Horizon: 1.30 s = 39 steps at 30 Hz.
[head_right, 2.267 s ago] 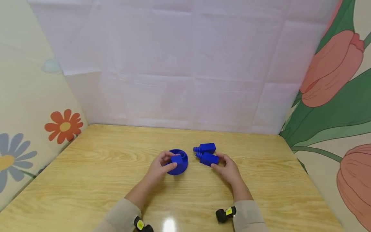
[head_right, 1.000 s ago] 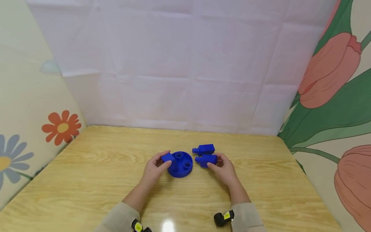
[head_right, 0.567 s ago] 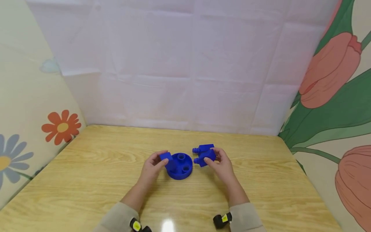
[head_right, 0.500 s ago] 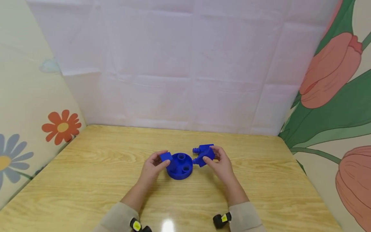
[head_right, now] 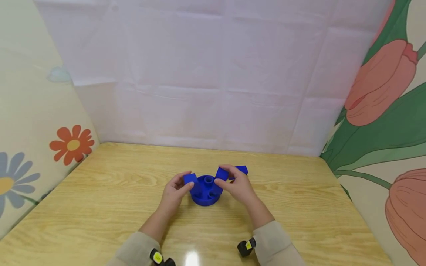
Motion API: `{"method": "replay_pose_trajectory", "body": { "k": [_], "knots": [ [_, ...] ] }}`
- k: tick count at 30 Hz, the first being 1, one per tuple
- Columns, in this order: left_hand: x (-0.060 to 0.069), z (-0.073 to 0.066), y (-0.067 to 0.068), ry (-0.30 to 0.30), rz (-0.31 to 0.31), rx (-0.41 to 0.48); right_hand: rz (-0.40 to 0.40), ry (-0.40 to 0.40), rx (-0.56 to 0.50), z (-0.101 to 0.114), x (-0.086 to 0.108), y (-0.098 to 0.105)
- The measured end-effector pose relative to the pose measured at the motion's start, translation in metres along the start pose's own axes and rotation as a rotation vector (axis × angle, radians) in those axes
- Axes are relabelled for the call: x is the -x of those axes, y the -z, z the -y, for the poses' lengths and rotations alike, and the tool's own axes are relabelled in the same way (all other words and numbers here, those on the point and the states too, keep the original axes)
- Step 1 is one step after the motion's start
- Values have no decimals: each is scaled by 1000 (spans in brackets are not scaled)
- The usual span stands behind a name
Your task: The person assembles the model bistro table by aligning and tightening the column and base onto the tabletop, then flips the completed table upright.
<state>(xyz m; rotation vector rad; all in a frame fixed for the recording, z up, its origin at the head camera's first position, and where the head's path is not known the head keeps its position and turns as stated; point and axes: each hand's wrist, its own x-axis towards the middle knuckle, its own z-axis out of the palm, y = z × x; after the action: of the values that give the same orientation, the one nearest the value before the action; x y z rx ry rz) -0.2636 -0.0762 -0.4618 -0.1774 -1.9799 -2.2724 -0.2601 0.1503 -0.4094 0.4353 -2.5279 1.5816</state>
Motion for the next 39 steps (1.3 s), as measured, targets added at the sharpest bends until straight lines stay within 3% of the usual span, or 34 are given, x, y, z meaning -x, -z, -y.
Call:
{"method": "replay_pose_trajectory", "body": {
  "k": [6, 16, 31, 39],
  "knots": [
    [0, 1, 0, 11, -2, -25, 89, -29, 79, 5, -5, -9],
    [0, 1, -1, 20, -1, -37, 119, -8, 195, 11, -8, -14],
    [1, -4, -3, 29, -2, -31, 154, -58, 248, 19, -10, -21],
    [1, -2, -1, 35, 5, -40, 183, 7, 274, 16, -4, -16]
  ]
}}
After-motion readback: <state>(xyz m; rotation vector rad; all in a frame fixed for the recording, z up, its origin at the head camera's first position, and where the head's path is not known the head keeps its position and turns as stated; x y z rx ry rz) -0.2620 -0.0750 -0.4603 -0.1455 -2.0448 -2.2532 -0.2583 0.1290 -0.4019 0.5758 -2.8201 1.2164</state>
